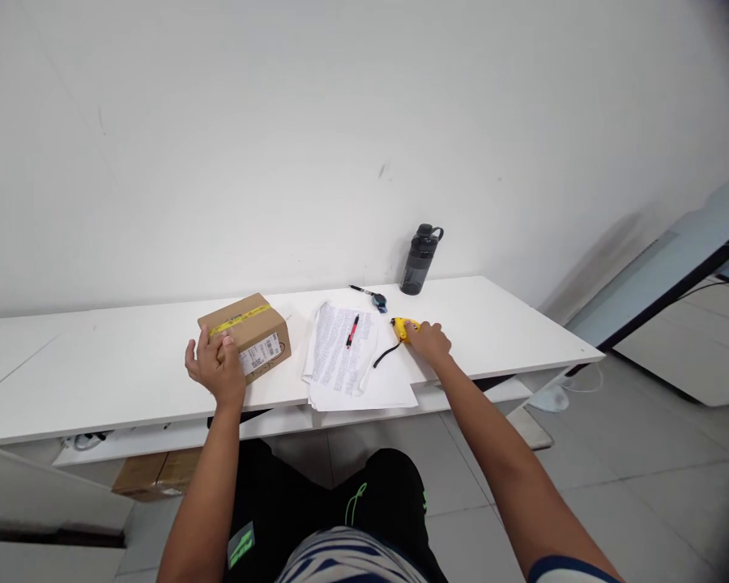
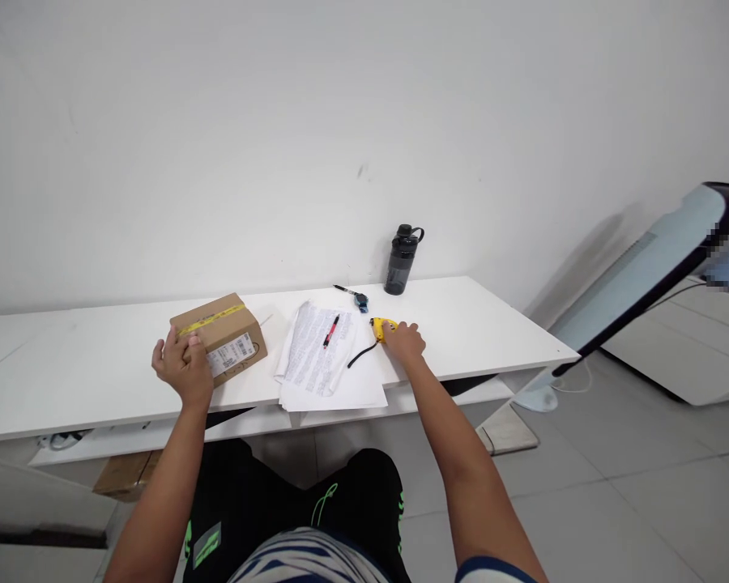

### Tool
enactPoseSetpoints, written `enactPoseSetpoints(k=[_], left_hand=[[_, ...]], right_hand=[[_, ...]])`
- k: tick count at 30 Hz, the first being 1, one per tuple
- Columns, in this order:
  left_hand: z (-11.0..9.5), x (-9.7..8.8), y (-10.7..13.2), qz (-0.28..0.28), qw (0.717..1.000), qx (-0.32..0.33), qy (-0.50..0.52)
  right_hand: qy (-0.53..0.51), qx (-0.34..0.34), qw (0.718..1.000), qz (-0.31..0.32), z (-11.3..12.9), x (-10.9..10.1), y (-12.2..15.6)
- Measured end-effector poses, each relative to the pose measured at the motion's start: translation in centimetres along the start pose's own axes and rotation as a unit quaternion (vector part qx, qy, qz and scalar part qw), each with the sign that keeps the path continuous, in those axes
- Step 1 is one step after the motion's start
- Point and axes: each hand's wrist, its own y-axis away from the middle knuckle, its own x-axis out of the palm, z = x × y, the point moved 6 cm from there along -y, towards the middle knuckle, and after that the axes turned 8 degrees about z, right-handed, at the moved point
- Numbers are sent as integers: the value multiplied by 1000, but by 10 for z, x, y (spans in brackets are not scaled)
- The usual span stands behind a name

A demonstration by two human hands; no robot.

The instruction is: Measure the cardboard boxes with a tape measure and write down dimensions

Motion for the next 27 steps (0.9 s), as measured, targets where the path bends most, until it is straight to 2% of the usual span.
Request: enactPoseSetpoints(k=[1,3,7,10,12,14,17,20,23,25,27], left_hand=[[1,3,-2,2,1000,0,1],[4,8,-7,9,1000,-3,1],[10,16,-15,9,1000,12,-11],[13,17,-16,10,999,21,-24],[16,17,-16,11,999,17,-32],[18,17,-15,10,999,16,-35],[22,19,-17,8,999,25,-31],[27,26,-23,4,999,43,-23],[34,37,-33,4,999,49,-18],[38,46,-41,8,999,45,-18],[42,54,-48,12,999,43,-18]], right_hand=[[14,-16,1000,-14,7,-3,0],[61,-93,993,-26,32,-4,0],[146,-308,939,52,97,21,3],[149,-389,903,105,134,41,4],[139,-413,892,118,148,47,6],[115,-412,897,110,152,46,8],[69,-378,920,80,136,42,15],[-84,-315,942,79,108,40,25],[-296,-232,922,94,83,45,30],[-360,-198,906,101,77,49,30],[-371,-184,904,105,78,51,28]])
